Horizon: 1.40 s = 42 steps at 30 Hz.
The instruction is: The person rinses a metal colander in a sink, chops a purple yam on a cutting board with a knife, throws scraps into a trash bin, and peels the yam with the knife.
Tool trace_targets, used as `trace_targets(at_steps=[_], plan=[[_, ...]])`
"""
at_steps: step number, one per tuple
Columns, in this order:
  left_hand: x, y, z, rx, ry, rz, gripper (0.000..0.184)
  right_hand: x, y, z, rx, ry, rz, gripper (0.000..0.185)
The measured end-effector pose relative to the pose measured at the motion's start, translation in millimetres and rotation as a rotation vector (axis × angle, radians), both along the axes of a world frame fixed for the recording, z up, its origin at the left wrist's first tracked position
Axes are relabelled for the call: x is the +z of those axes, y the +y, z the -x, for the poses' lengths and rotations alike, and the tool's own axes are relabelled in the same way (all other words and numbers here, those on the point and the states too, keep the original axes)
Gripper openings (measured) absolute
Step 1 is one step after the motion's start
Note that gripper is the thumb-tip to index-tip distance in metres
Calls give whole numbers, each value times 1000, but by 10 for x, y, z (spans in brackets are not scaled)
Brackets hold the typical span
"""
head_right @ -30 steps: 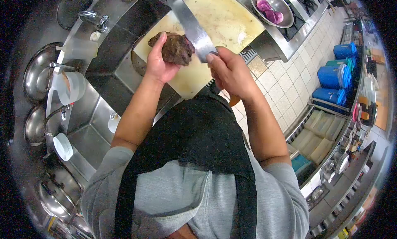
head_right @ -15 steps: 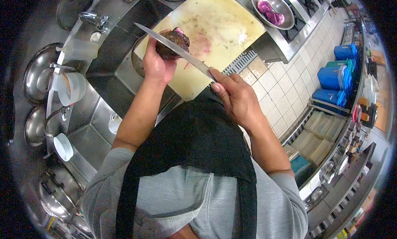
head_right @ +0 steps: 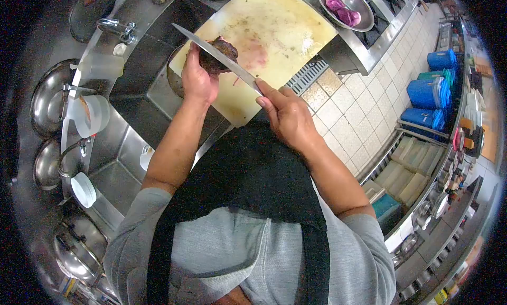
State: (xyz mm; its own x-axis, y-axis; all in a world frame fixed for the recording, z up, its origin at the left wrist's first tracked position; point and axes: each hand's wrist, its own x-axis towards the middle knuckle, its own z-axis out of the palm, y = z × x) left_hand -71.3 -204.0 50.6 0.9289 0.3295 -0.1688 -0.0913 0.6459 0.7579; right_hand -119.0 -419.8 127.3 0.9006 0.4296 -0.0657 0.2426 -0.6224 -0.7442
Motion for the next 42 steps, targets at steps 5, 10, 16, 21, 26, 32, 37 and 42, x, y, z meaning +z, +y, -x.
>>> trace_targets(at_steps=[5,10,16,21,26,32,37,42], plan=[[117,-112,110,-144,64,45,46,31,106,-54,-25,-3,10,36],[34,-202,108,-54,36,28,47,-85,128,-84,-36,-21,51,36],[-5,-130,93,38,22,-6,40,-306,91,-127,13,-162,-167,36],[74,57,88,-125,94,261,52,51,7,-133,-288,506,-515,36],[102,92,31,-214,42,310,56,92,-130,-240,-213,628,-455,37],[85,101,-3,-257,16,303,55,116,-141,-244,-172,689,-485,41],[59,139,-24,-353,52,348,49,134,-167,-266,-148,744,-509,40],[80,96,-13,-413,93,321,49,115,-174,-312,-120,782,-489,38]])
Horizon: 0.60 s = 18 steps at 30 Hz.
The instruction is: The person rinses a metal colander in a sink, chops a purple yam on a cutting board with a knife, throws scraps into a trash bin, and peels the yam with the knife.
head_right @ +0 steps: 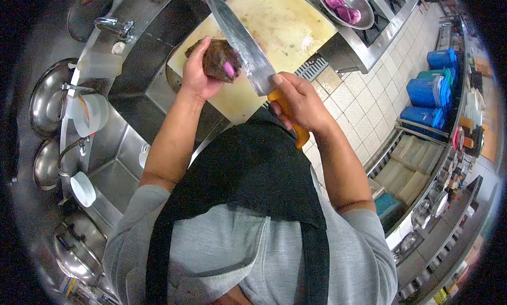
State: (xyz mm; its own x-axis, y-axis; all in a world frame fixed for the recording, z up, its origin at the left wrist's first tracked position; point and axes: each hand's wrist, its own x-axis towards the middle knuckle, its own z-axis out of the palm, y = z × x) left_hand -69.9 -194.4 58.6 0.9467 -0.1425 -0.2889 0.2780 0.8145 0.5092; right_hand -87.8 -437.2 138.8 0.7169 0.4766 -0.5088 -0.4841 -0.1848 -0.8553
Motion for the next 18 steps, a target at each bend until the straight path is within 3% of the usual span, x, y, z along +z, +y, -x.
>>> trace_targets(at_steps=[7,15,18], plan=[[-14,-125,60,-23,35,58,41,65,163,-129,22,16,51,36],[-91,-215,26,63,54,24,50,45,307,-244,12,-72,97,37],[-44,-135,20,98,26,-32,53,0,246,-252,-32,-642,444,37]])
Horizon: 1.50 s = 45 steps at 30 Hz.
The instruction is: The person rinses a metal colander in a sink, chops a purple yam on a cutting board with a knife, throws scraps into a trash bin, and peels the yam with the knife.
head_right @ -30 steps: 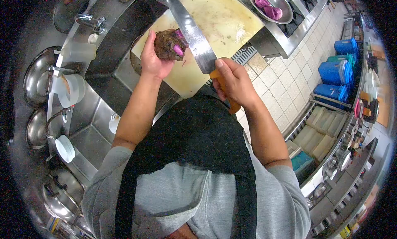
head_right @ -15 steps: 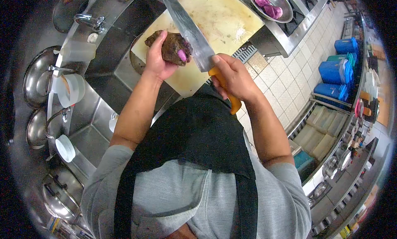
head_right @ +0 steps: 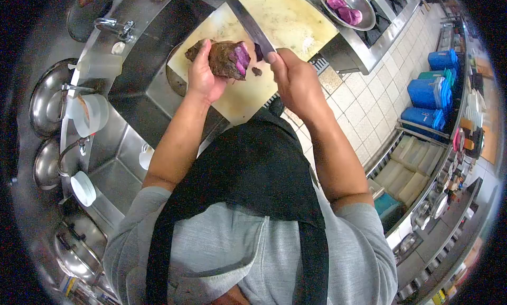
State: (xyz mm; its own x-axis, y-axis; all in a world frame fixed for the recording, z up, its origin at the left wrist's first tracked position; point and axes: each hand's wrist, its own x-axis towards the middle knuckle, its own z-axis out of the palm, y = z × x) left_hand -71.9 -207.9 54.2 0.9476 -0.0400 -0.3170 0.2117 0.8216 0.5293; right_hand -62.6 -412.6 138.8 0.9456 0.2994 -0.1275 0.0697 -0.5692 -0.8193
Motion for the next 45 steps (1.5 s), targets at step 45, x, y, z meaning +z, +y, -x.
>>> trace_targets(at_steps=[45], plan=[[116,-47,-110,58,87,107,65,-118,-64,333,90,-168,5,26]])
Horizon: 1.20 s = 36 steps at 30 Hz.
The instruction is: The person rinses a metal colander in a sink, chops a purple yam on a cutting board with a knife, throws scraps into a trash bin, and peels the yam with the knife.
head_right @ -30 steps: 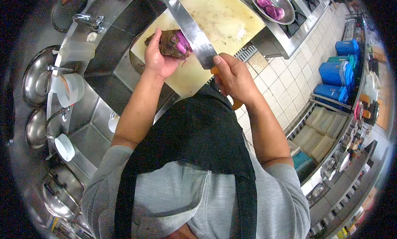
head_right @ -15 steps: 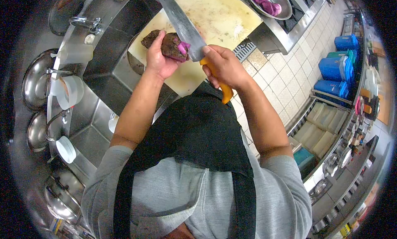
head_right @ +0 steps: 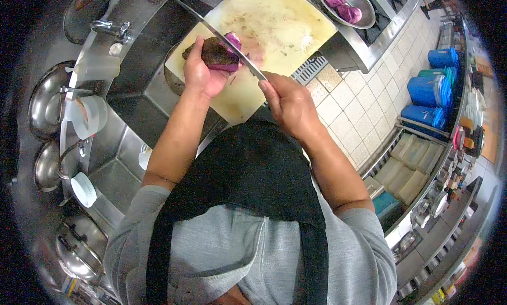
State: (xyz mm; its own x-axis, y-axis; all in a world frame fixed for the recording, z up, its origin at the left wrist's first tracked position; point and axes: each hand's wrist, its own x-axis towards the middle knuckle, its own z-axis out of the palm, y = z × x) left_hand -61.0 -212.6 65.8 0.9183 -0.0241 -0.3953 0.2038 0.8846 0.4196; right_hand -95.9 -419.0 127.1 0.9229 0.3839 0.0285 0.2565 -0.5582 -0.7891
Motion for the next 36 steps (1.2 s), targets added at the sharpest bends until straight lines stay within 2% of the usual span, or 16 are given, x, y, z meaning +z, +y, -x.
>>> trace_targets(at_steps=[2,8,11,12,14,15,17,20,27,30,32,36], plan=[[12,-15,7,-16,0,-24,65,-138,14,-1,6,-156,37,25],[65,-14,30,103,67,-41,57,-100,63,62,-6,-231,247,29],[-6,93,-6,132,16,-210,57,-129,-2,9,-106,-276,225,30],[-22,122,-20,133,12,-210,57,-74,-32,-25,-124,-183,249,34],[-45,157,-9,155,-10,-143,58,-208,-126,-97,-91,-201,73,33],[-54,157,-10,154,-10,-143,58,-154,-108,-91,-92,-201,73,33],[-70,149,-18,156,-59,-184,58,50,-64,-80,-199,465,-162,34],[-92,169,-1,133,-175,-261,59,169,-55,-90,-139,613,-283,38],[-20,125,-9,212,-188,-223,56,251,-55,-92,-95,707,-275,36],[-55,156,-1,180,-223,-201,53,251,-53,-95,-97,703,-245,36],[-128,199,9,132,-273,-232,44,244,-75,-94,-94,713,-254,37],[17,145,56,45,-276,-229,43,182,-74,-121,-69,667,-223,37]])
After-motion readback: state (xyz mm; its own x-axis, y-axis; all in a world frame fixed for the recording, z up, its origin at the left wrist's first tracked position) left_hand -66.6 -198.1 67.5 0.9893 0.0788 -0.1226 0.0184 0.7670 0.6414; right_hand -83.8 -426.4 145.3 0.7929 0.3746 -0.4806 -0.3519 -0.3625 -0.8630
